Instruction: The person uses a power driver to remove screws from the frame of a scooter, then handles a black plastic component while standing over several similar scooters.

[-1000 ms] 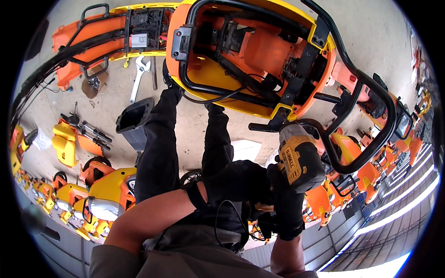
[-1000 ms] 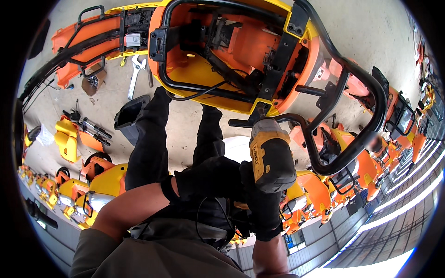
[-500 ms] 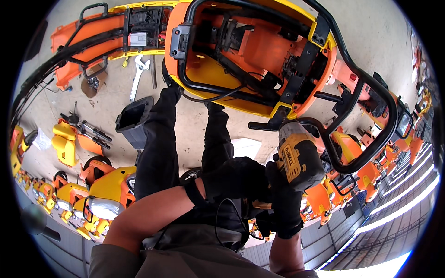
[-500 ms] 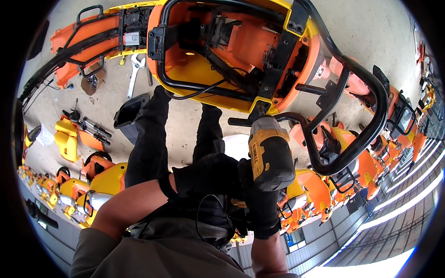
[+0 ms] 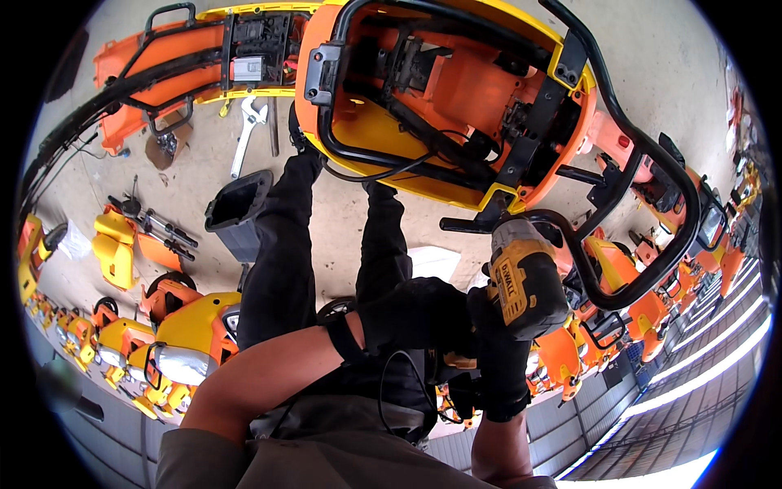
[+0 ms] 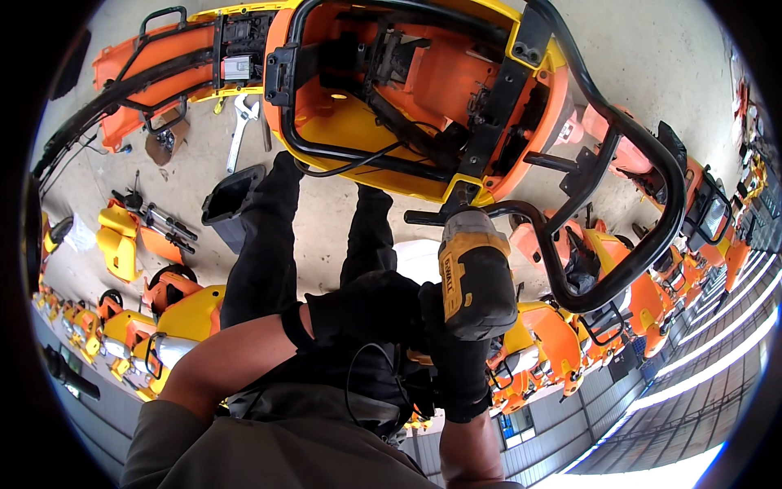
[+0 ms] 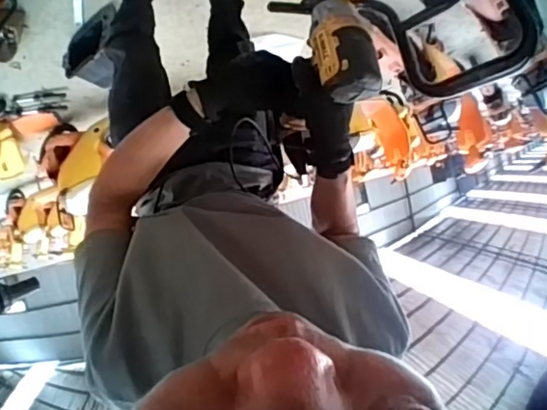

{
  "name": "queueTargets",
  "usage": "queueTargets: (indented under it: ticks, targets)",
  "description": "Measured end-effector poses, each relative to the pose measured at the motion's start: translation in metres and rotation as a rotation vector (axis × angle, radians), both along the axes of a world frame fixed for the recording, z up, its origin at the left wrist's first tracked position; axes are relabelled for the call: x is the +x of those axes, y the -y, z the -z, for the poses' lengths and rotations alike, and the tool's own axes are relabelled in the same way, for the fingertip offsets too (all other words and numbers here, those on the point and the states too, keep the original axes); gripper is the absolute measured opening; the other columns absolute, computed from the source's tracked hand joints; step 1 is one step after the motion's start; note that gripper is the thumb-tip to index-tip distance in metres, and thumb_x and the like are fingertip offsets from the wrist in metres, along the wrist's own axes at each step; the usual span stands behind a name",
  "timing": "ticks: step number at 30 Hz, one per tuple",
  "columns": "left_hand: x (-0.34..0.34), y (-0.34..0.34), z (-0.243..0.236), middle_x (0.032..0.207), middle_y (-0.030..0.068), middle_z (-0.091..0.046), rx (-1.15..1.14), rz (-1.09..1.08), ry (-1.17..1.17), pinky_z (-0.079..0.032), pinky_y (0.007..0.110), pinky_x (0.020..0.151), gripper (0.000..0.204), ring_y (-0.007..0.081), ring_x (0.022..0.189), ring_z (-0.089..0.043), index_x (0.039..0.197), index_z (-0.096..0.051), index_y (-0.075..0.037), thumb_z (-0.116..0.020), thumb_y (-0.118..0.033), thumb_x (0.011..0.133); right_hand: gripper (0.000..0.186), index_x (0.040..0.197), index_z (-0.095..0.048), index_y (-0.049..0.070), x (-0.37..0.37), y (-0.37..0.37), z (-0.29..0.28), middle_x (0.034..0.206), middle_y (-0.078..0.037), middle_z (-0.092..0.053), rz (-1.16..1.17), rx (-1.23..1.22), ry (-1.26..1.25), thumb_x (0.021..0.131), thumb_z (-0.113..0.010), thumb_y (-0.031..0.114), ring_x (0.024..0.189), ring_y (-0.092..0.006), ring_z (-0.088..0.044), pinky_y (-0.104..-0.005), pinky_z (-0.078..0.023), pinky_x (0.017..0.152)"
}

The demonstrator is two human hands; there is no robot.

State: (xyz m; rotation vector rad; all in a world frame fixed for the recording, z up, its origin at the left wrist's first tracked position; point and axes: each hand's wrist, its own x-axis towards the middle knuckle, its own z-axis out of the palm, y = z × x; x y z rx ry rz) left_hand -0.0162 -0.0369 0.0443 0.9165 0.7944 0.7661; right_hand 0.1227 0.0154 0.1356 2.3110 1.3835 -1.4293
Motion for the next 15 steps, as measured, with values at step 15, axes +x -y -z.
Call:
queueTargets:
  ticks: [15]
  targets:
    - [0.002, -0.009, -0.007, 0.078, 0.0115, -0.065, -0.014, 0.035, -0.029, -0.052, 0.034, 0.071, 0.020, 0.0274, 0.076, -0.066, 0.088, -0.064, -0.002, -0.074, -0.015, 0.076, 0.028, 0.104, -0.059, 0.001, -0.009, -0.010, -0.008, 0.091, -0.010, -0.062, -0.058, 0.066, -0.054, 0.084, -0.073, 0.015, 0.076, -0.0214, -0.063, -0.0329, -0.050, 0.065]
